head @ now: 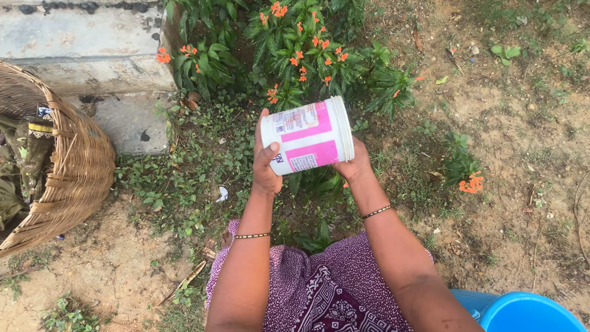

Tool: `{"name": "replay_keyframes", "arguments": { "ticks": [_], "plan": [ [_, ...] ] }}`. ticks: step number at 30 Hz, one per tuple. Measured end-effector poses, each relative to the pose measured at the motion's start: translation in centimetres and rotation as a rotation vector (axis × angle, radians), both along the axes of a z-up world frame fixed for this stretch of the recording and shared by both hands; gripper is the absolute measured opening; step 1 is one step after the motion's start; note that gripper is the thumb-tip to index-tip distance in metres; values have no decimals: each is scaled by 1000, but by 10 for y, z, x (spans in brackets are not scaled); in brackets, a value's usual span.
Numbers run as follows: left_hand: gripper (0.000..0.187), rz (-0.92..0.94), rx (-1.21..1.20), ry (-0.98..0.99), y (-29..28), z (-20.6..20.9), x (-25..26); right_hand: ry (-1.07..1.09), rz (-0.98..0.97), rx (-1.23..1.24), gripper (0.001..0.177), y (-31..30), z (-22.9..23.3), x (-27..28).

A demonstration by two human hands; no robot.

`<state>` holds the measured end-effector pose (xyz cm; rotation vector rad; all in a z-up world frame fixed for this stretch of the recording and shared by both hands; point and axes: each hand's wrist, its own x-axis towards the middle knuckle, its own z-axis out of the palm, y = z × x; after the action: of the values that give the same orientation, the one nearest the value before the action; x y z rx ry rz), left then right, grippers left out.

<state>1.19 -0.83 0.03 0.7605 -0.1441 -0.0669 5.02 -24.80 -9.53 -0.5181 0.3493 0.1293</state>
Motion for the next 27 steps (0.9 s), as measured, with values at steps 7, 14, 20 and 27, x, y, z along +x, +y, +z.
{"name": "replay_keyframes", "arguments": {
  "ticks": [7,14,20,27],
  "plan": [
    [115,-11,13,-12,-1,-1,0,61,-12,118,47,7,-3,4],
    [114,-16,34,-17,0,1,-1,-60,43,156,43,19,10,0],
    [115,-4,24,-15,4,4,-2,9,31,235,44,20,7,4],
    [107,-1,-193,44,10,-2,1,12,-2,225,31,-23,-71,21]
  ]
}}
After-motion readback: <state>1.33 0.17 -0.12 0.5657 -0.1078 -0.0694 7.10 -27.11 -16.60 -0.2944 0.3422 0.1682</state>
